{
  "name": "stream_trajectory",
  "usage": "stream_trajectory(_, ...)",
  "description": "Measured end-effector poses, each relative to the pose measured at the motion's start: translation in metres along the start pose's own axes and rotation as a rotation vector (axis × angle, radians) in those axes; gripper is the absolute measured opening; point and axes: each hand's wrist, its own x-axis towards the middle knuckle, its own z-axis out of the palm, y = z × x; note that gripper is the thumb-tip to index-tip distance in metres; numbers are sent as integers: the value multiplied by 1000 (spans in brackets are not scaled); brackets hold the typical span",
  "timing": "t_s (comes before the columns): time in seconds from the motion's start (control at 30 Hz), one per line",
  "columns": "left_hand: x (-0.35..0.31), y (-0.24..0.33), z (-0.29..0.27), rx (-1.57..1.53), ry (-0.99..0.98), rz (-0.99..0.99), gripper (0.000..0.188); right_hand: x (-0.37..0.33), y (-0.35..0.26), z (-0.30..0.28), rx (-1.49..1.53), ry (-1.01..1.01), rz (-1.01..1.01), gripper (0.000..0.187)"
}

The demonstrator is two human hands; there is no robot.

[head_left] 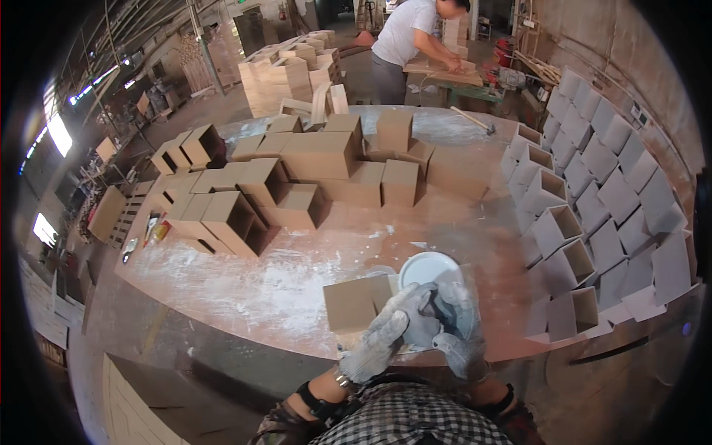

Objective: The person sands the edges and corners of small wooden boxes using a sanding block. They handle the boxes one at a time, turning them to sand multiple sides, and place finished pieces into a stack of white boxes.

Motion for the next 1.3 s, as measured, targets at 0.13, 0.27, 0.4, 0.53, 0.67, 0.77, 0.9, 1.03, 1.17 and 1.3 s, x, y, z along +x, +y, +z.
stream_trajectory(0.13,-9,-6,-16,536,69,190,53,1,1,-5,-247,-77,-98,85)
stream_trajectory(0.27,-5,-12,-43,1007,-47,184,49,7,-4,3,-371,-25,-115,79)
stream_trajectory(0.4,7,-17,-81,1427,-175,174,52,13,-16,39,-905,67,-275,61)
stream_trajectory(0.53,-8,15,-45,658,-50,-108,65,5,-6,32,-1030,74,-340,44)
stream_trajectory(0.67,-25,21,-32,432,-72,59,78,9,-26,62,-1142,-60,-505,33)
stream_trajectory(0.77,-24,40,-34,389,-244,-25,64,10,-28,79,-878,-81,-295,31)
stream_trajectory(0.9,-30,61,-8,16,-169,-116,58,1,-28,70,-83,381,104,50)
stream_trajectory(1.03,-37,43,-53,-245,-5,-244,52,-10,-23,84,22,534,100,61)
stream_trajectory(1.17,-40,45,-52,-212,28,-201,47,-16,-13,72,-30,492,61,62)
stream_trajectory(1.3,-37,32,-72,195,-124,-249,44,-20,0,48,-570,251,305,55)
